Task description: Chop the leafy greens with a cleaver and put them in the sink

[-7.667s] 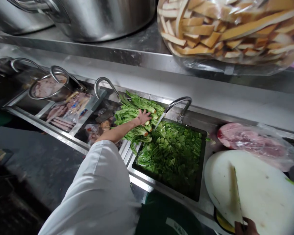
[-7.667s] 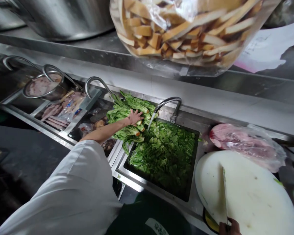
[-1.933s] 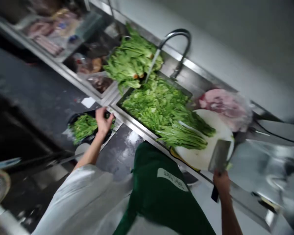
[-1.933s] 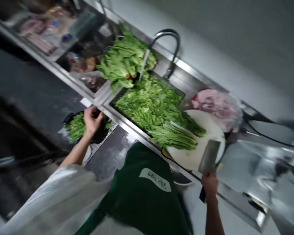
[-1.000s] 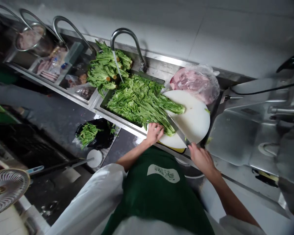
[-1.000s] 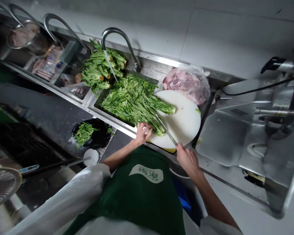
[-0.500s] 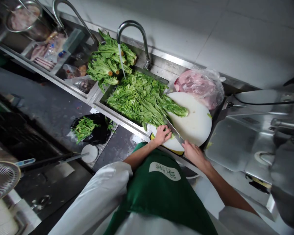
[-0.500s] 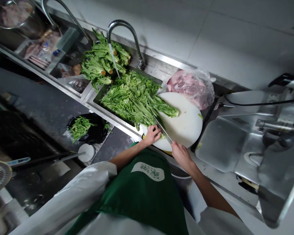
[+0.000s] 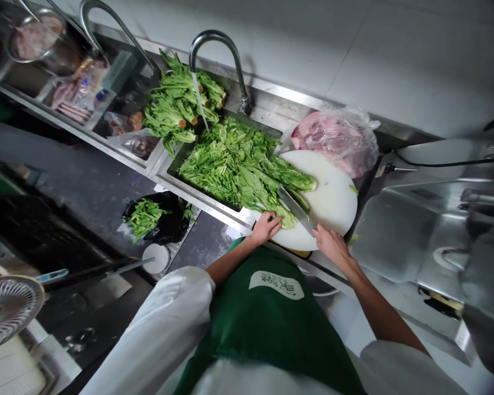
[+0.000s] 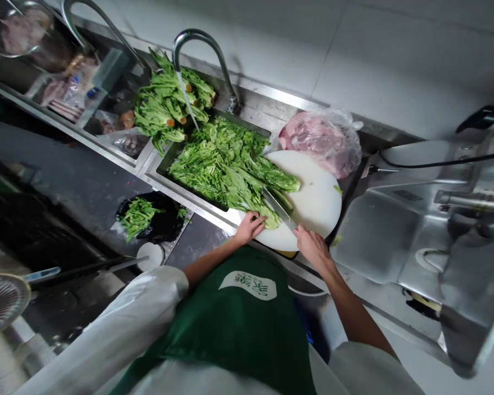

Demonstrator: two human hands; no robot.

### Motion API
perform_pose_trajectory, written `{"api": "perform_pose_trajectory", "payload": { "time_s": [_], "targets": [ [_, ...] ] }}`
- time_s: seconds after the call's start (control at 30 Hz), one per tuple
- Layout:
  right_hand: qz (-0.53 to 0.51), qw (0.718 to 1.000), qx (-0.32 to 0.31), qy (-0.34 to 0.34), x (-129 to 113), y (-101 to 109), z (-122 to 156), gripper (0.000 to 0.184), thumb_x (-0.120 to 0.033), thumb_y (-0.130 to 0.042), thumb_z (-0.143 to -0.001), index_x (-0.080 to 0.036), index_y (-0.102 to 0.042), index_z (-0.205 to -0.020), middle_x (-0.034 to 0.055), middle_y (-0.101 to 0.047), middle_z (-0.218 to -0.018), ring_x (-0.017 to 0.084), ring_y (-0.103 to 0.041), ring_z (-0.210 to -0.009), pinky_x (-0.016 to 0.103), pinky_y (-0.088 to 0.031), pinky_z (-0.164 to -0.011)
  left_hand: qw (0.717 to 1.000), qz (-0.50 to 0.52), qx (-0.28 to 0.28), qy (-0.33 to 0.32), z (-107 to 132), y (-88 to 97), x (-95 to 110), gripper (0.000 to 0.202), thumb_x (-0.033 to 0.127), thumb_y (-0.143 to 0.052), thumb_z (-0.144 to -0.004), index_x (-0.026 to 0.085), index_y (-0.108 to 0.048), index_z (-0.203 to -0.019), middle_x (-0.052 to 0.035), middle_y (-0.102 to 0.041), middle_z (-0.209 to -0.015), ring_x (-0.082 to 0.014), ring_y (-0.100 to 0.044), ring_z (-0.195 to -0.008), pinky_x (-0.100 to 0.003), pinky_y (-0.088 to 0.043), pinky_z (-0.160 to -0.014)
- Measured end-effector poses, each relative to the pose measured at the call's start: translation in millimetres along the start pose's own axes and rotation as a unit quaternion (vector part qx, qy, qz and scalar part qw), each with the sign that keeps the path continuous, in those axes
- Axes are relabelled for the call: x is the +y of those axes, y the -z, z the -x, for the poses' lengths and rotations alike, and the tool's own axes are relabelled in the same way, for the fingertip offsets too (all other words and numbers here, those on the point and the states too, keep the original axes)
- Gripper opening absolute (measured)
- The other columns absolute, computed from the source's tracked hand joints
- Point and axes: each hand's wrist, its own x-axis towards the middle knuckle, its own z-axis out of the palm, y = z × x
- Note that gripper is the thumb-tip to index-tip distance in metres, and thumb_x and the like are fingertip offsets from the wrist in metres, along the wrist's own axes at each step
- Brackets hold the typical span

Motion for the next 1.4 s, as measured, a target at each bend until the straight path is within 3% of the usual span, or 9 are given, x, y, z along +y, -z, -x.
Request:
{"api": "perform_pose_trajectory", "payload": {
  "time_s": [0.13,0.3,0.43,0.57,0.8,0.97,1.4],
  "targets": [
    [0.027,1.0,-0.008,0.005,2,-2,22,0.032,-0.033,-0.032,-0.106,-0.016,-0.057,-0.114,0.0121,-0.075,-0.083,0.022,-0.072,-0.077,0.029,-0.036,-0.064,1.0,-0.019,0.003,0.024,-13,-0.6,12,0.032,0.039,-0.053,-0.1,0.021,-0.067,-0.123,-0.0104,-0.055,-0.11,-0.0227,-0.051,-0.105,-0.04,-0.049,-0.093],
    [0.047,0.999,-0.003,0.002,-4,1,57,0.032,-0.031,-0.029,-0.106,-0.017,-0.056,-0.114,0.0108,-0.075,-0.082,0.023,-0.073,-0.075,0.029,-0.037,-0.066,0.994,-0.063,0.053,0.075,-24,-5.3,18,0.023,0.034,-0.054,-0.1,0.02,-0.073,-0.097,-0.011,-0.059,-0.11,-0.0244,-0.05,-0.108,-0.044,-0.046,-0.097],
    [0.048,0.998,-0.036,0.018,-10,3,69,0.027,-0.028,-0.033,-0.105,-0.018,-0.056,-0.114,0.0104,-0.076,-0.083,0.022,-0.073,-0.077,0.028,-0.037,-0.068,0.994,-0.066,0.05,0.069,-27,-9.8,15,0.02,0.03,-0.053,-0.1,0.021,-0.072,-0.099,-0.0093,-0.061,-0.106,-0.0236,-0.051,-0.106,-0.042,-0.046,-0.096],
    [0.046,0.997,-0.052,0.029,-9,1,67,0.024,-0.023,-0.037,-0.103,-0.017,-0.055,-0.117,0.0112,-0.076,-0.088,0.022,-0.072,-0.078,0.028,-0.038,-0.068,0.994,-0.072,0.03,0.075,-26,-9.7,15,0.02,0.03,-0.054,-0.1,0.021,-0.072,-0.1,-0.0099,-0.061,-0.106,-0.025,-0.05,-0.106,-0.042,-0.045,-0.094],
    [0.049,0.996,-0.056,0.053,-15,-3,40,0.027,-0.022,-0.034,-0.103,-0.013,-0.054,-0.119,0.0129,-0.075,-0.085,0.022,-0.073,-0.082,0.028,-0.04,-0.07,0.995,-0.072,0.024,0.067,-23,-14.2,11,0.025,0.031,-0.049,-0.102,0.019,-0.07,-0.103,-0.0101,-0.059,-0.102,-0.0228,-0.05,-0.098,-0.039,-0.045,-0.088],
    [0.058,0.994,-0.045,0.075,-10,0,43,0.023,-0.025,-0.037,-0.104,-0.017,-0.053,-0.117,0.0093,-0.074,-0.082,0.022,-0.072,-0.077,0.028,-0.04,-0.069,0.994,-0.081,0.037,0.061,-21,-18.2,8,0.023,0.031,-0.049,-0.102,0.019,-0.069,-0.101,-0.0089,-0.06,-0.102,-0.022,-0.05,-0.097,-0.038,-0.045,-0.088],
    [0.043,0.995,-0.059,0.072,-17,8,37,0.028,-0.026,-0.032,-0.105,-0.015,-0.056,-0.113,0.0112,-0.075,-0.082,0.022,-0.072,-0.078,0.029,-0.035,-0.064,0.995,-0.065,0.032,0.069,-15,-23.0,5,0.025,0.031,-0.047,-0.103,0.019,-0.069,-0.106,-0.0095,-0.061,-0.103,-0.0218,-0.052,-0.101,-0.04,-0.045,-0.092]
  ]
}}
